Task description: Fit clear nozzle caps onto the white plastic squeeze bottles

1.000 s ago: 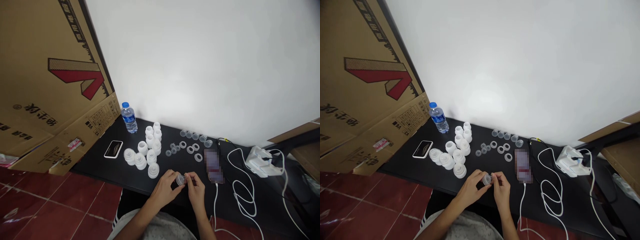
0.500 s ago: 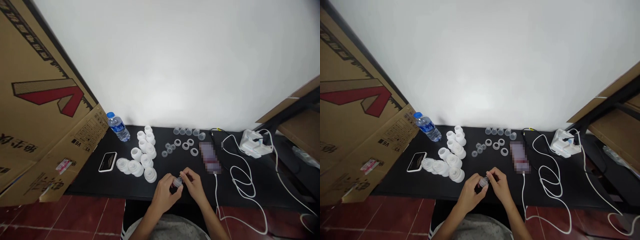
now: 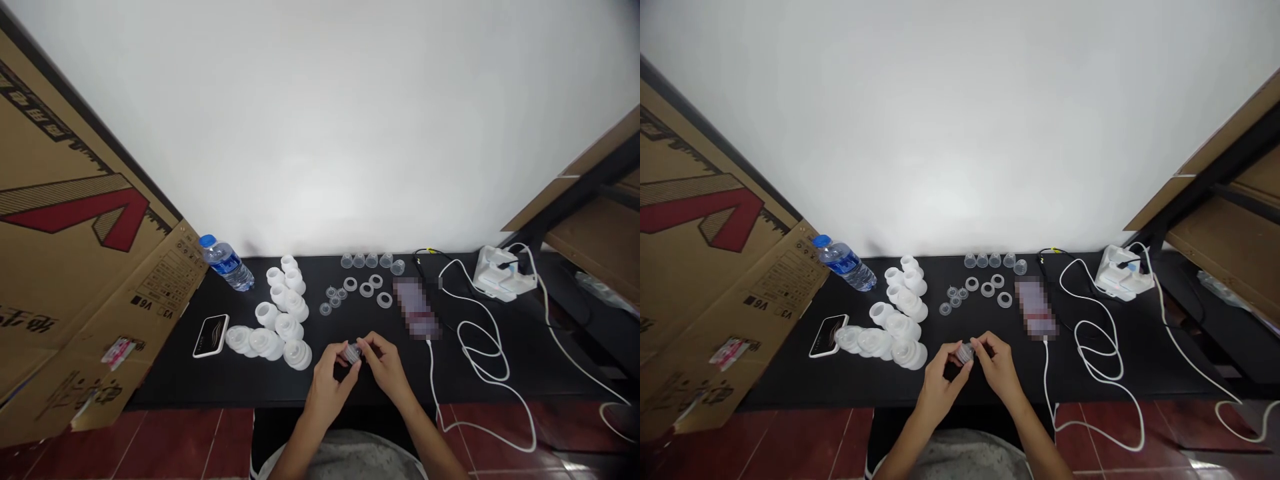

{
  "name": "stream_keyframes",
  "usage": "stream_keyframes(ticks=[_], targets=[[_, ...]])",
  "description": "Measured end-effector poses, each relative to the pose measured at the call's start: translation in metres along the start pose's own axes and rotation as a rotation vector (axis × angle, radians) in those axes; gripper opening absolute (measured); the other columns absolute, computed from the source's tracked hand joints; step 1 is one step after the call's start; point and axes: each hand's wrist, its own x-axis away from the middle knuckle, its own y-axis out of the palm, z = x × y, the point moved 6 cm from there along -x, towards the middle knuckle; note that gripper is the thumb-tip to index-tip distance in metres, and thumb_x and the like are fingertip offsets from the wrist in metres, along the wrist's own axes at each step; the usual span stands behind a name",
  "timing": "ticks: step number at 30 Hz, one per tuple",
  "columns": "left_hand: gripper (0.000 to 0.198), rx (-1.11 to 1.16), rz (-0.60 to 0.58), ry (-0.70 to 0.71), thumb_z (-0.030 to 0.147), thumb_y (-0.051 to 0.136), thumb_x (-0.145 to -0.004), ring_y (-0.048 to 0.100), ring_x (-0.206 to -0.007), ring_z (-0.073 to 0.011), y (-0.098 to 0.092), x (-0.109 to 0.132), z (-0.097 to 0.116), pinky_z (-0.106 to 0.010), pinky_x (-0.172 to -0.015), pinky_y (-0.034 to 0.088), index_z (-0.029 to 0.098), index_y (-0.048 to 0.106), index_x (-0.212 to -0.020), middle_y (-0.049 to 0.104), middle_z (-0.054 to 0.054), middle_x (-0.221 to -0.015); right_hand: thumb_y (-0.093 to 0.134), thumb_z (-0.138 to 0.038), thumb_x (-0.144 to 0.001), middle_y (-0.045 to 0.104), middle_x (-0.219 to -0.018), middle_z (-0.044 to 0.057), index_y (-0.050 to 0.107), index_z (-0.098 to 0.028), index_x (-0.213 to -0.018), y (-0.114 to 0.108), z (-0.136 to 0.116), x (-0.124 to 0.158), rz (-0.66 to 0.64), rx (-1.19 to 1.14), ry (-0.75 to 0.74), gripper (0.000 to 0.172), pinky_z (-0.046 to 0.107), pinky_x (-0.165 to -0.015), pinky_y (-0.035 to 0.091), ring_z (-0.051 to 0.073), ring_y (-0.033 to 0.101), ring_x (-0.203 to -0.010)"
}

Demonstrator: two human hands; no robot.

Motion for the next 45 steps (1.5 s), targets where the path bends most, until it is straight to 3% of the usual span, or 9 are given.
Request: stream_keyframes(ticks=[11,20,26,30,32,35,40,43,45], targets=[[0.024,-0.128,-0.006,-0.016,0.035,0.069,-0.103,0.065,-0.082,-0.0194,0.004,-0.005,0.008,-0.034,-0.078,0.058,0.023,0.067,-0.123,0.068,-0.003,-0.096,0.067,-0.06,-0.106,0.063,-0.072,0.0,0.07,-0.022,-0.078,-0.004,0.004,0.003,0.058,0.007,0.004,0.046,0.028,-0.062,0.048,0.018,0.058,-0.065],[0.026,0.062,-0.101,-0.096,0.029,0.067,-0.099,0.059,-0.069,-0.0151,0.001,-0.001,0.007,-0.025,-0.067,0.047,0.025,0.065,-0.125,0.066,0.002,-0.084,0.06,-0.065,-0.107,0.057,-0.062,-0.002,0.074,-0.022,-0.081,-0.012,0.015,-0.004,0.074,-0.027,0.055,0.052,0.028,-0.056,0.046,0.017,0.055,-0.055],[0.012,0.066,-0.259,-0.101,0.018,0.063,-0.091,0.045,-0.055,-0.0103,0.001,0.0,0.018,-0.025,-0.055,0.029,0.022,0.074,-0.09,0.061,0.006,-0.065,0.06,-0.059,-0.108,0.051,-0.055,-0.004,0.071,-0.023,-0.079,-0.021,-0.007,-0.025,0.068,0.265,-0.073,0.048,0.028,-0.047,0.039,0.016,0.049,-0.046],[0.009,0.058,-0.249,-0.123,0.017,0.065,-0.088,0.05,-0.056,-0.0104,0.001,-0.002,0.02,-0.023,-0.057,0.031,0.022,0.072,-0.085,0.061,0.006,-0.066,0.055,-0.041,-0.113,0.073,-0.08,0.002,0.073,-0.024,-0.13,0.011,-0.053,-0.063,-0.189,0.44,-0.306,0.03,0.031,-0.065,0.055,0.022,0.07,-0.065],[0.007,0.042,-0.236,-0.131,0.018,0.067,-0.088,0.052,-0.058,-0.011,0.002,-0.002,0.018,-0.023,-0.058,0.032,0.022,0.072,-0.085,0.063,0.006,-0.067,0.048,-0.031,-0.114,0.078,-0.098,0.007,0.059,-0.026,-0.156,0.036,-0.075,-0.085,-0.302,0.533,-0.429,0.044,0.034,-0.075,0.059,0.024,0.075,-0.079],[0.005,0.042,-0.222,-0.155,0.02,0.067,-0.088,0.053,-0.058,-0.0114,0.004,-0.002,0.012,-0.023,-0.056,0.032,0.022,0.073,-0.088,0.062,0.006,-0.067,0.042,-0.021,-0.112,0.076,-0.116,0.011,0.046,-0.029,-0.168,0.078,-0.097,-0.116,-0.412,0.738,-0.534,0.057,0.034,-0.075,0.058,0.026,0.075,-0.09],[0.005,0.071,-0.238,-0.186,0.024,0.069,-0.087,0.052,-0.058,-0.0119,0.007,-0.006,0.002,-0.023,-0.055,0.031,0.021,0.073,-0.088,0.061,0.005,-0.066,0.053,-0.017,-0.108,0.075,-0.114,0.009,0.058,-0.027,-0.155,0.132,-0.104,-0.155,-0.529,1.014,-0.461,0.048,0.03,-0.072,0.051,0.024,0.074,-0.086],[0.007,0.097,-0.245,-0.202,0.028,0.073,-0.084,0.054,-0.06,-0.0129,0.01,-0.009,-0.007,-0.024,-0.055,0.031,0.021,0.073,-0.086,0.062,0.004,-0.068,0.059,-0.018,-0.105,0.075,-0.106,0.008,0.07,-0.022,-0.127,0.132,-0.106,-0.166,-0.517,1.039,-0.455,0.025,0.03,-0.075,0.051,0.024,0.073,-0.087],[0.01,0.139,-0.224,-0.198,0.031,0.074,-0.084,0.053,-0.06,-0.0128,0.012,-0.01,-0.013,-0.024,-0.056,0.031,0.021,0.073,-0.085,0.062,0.004,-0.068,0.057,-0.026,-0.109,0.074,-0.102,0.009,0.07,-0.02,-0.116,0.113,-0.109,-0.165,-0.448,1.003,-0.483,0.016,0.032,-0.078,0.053,0.025,0.073,-0.088]])
